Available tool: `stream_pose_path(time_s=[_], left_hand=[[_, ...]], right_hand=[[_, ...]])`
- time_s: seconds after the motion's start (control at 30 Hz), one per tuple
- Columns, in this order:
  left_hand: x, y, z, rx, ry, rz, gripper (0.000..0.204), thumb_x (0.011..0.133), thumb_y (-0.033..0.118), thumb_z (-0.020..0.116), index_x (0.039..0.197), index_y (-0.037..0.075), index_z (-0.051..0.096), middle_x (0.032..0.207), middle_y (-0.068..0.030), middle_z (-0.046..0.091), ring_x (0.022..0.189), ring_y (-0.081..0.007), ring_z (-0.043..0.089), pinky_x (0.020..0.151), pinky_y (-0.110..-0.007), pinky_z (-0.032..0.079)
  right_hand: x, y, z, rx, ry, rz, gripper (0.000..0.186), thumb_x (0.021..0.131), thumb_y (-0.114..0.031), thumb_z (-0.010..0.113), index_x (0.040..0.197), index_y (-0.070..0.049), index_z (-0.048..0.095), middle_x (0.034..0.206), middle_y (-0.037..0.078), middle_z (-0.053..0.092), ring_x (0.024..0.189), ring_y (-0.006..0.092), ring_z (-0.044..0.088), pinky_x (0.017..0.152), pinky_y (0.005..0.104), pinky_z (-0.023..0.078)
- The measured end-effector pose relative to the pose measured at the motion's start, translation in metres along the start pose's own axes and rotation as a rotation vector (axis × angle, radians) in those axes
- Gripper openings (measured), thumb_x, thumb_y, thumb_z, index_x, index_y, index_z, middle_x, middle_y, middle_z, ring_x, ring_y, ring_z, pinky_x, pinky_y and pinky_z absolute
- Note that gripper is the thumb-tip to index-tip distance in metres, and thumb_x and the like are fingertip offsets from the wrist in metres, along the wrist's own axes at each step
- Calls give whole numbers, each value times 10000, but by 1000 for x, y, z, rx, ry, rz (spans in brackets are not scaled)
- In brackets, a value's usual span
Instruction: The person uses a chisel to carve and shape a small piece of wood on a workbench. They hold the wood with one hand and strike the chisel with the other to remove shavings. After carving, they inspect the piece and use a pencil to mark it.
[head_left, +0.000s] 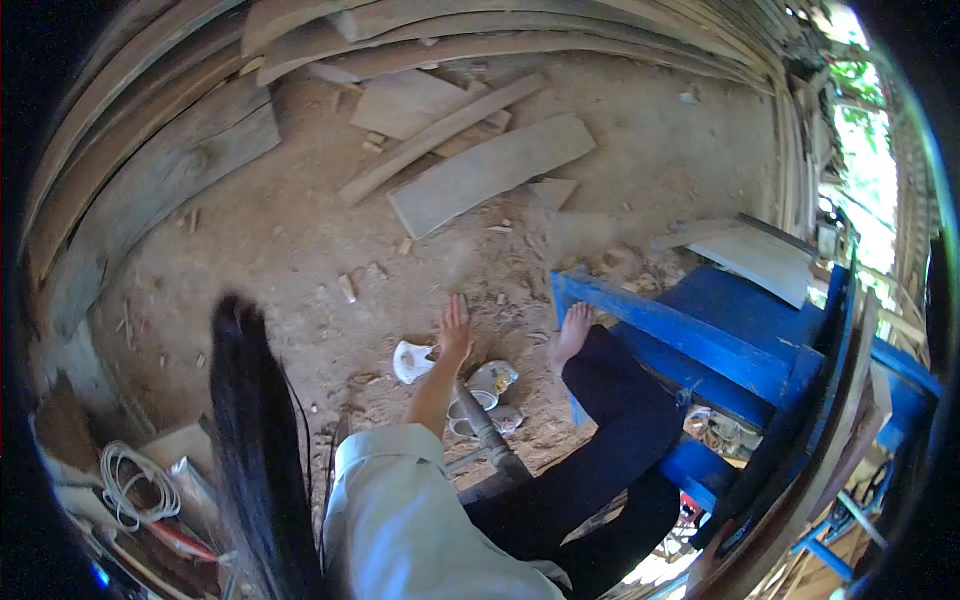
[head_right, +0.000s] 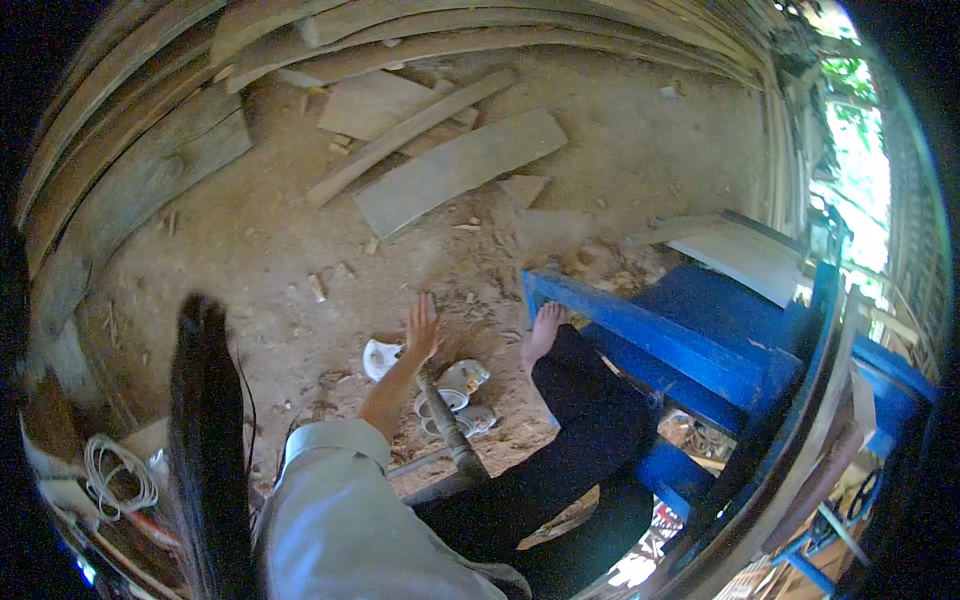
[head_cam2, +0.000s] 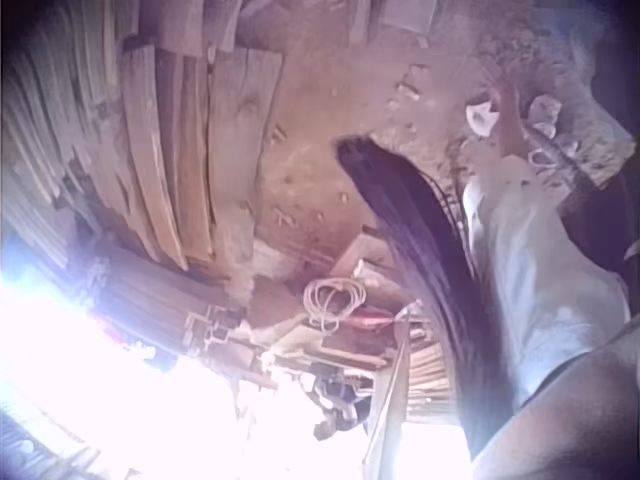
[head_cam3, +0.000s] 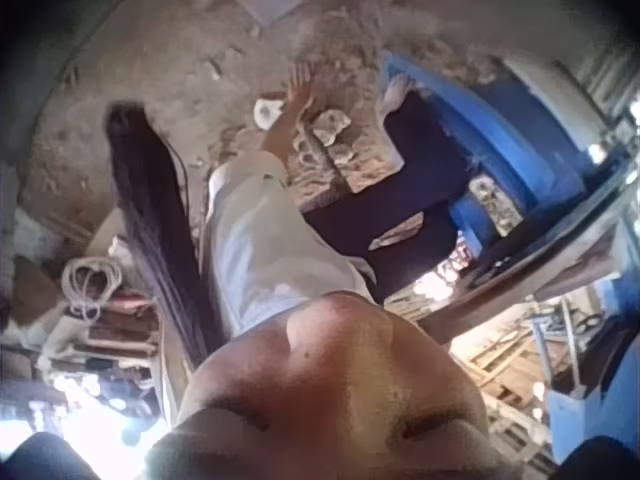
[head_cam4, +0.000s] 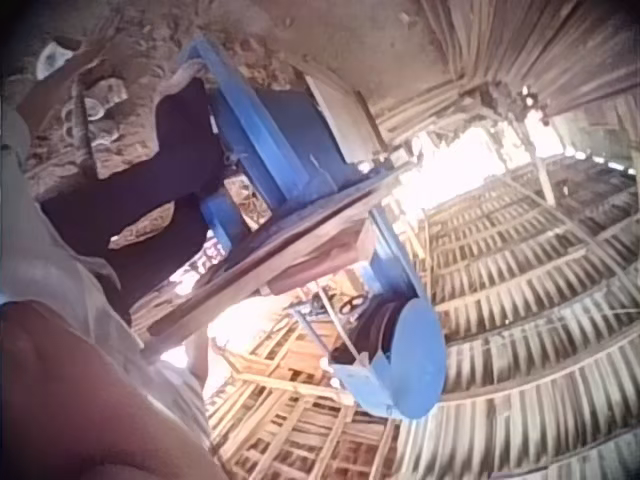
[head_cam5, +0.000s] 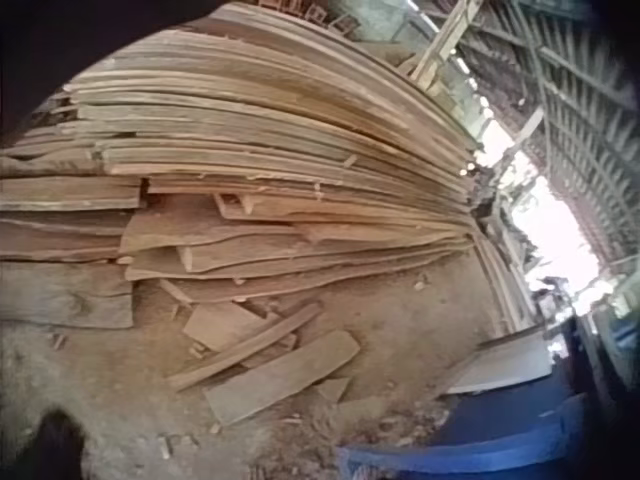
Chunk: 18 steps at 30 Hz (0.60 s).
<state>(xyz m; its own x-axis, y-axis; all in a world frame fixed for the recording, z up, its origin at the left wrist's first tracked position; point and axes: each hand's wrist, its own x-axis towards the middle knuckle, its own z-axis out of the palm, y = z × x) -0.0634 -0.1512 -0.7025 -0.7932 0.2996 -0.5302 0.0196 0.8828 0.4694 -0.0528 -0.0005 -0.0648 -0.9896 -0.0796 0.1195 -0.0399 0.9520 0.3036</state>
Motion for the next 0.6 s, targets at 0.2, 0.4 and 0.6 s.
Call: stream_pose_path(time_s=[0.2, 0.4, 0.6], left_hand=[[4, -9, 27, 202, 240, -86, 543, 884, 255, 509, 1377, 39, 442, 1518, -277, 175, 1400, -402, 237, 1113, -461, 280], [30, 11, -39, -939, 167, -571, 305, 820, 139, 590, 1079, -10, 526, 1109, -234, 590, 922, -292, 592, 775, -383, 473], [-4, 58, 18, -1160, 935, -868, 84, 808, 112, 627, 799, 34, 658, 771, -97, 684, 722, -256, 642, 664, -383, 517]], right_hand=[[0, -3, -3, 69, -12, 12, 617, 755, -68, 624, 1323, 53, 417, 1403, 237, 390, 1345, 444, 316, 1114, 574, 171], [-1, -8, -8, 71, 24, 26, 617, 734, -15, 623, 1313, 64, 426, 1405, 242, 389, 1355, 452, 305, 1119, 594, 147], [3, -5, -6, 279, 107, -60, 620, 713, 39, 621, 1302, 76, 434, 1407, 248, 388, 1366, 459, 293, 1123, 614, 123]])
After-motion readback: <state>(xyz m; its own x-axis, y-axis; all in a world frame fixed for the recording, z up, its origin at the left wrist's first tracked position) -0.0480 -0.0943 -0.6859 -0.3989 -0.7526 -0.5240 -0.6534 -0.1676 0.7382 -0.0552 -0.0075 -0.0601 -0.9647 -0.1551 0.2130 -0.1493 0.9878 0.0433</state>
